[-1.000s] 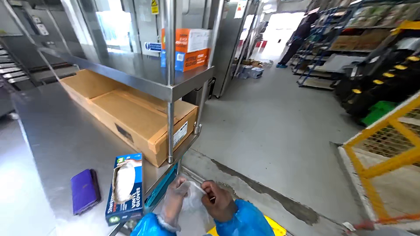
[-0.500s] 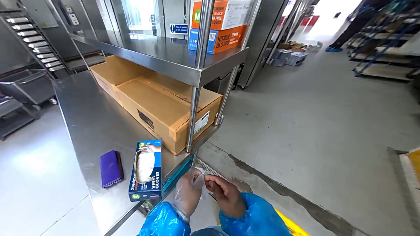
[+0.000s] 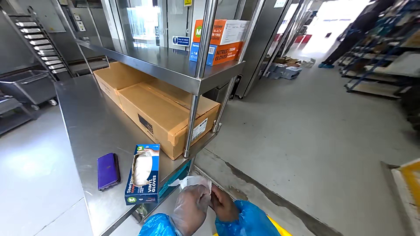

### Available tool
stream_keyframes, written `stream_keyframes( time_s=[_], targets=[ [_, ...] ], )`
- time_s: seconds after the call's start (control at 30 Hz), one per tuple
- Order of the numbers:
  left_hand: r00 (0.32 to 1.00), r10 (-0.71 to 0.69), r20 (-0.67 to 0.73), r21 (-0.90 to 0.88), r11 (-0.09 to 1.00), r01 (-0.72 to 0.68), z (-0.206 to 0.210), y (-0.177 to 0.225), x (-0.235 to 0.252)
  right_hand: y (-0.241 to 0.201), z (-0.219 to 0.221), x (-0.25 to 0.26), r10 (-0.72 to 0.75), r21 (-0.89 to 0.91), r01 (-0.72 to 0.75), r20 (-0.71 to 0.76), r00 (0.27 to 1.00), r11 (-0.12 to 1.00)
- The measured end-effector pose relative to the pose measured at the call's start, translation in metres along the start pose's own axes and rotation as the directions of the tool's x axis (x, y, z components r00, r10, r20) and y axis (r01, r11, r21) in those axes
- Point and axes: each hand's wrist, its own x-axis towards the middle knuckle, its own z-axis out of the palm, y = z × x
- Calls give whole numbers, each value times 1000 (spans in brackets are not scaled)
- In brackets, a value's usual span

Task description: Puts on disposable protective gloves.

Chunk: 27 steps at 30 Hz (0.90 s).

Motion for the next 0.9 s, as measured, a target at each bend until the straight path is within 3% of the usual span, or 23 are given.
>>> stream_keyframes(
  time_s=[0.1, 0.2, 0.33, 0.43, 0.5, 0.57, 0.7, 0.8, 0.9],
  targets=[
    [1000, -13, 15, 68, 998, 12, 3, 1, -3, 0, 1, -1, 22, 32, -19, -106, 994, 999],
    [998, 21, -62, 56, 998, -18, 10, -2, -5, -4, 4, 1, 83, 155, -59, -156, 984, 986],
    [991, 13, -133, -136, 990, -32, 12, -9, -8, -1, 6, 0, 85, 230, -50, -145, 986, 972],
    [990, -75, -122, -422, 906, 17, 17, -18, -7, -2, 9, 0, -47, 46, 59, -239, 970, 997],
    [992, -69, -108, -595, 803, -9, 16, -21, -5, 0, 9, 4, -193, -133, 158, -315, 929, 978],
    [996, -12, -88, -645, 763, -47, 17, -26, -6, -1, 8, 4, -283, -256, 198, -359, 890, 946],
    [991, 120, 56, -396, 914, -88, 16, -28, -12, 1, 3, 4, -300, -195, 243, -371, 879, 950],
    [990, 124, 59, -205, 973, -110, 14, -24, -17, 3, 3, 3, -296, -171, 250, -358, 885, 953],
    [992, 102, 75, -209, 974, -84, 11, -23, -17, 5, 4, 1, -250, -144, 213, -343, 905, 966]
  ],
)
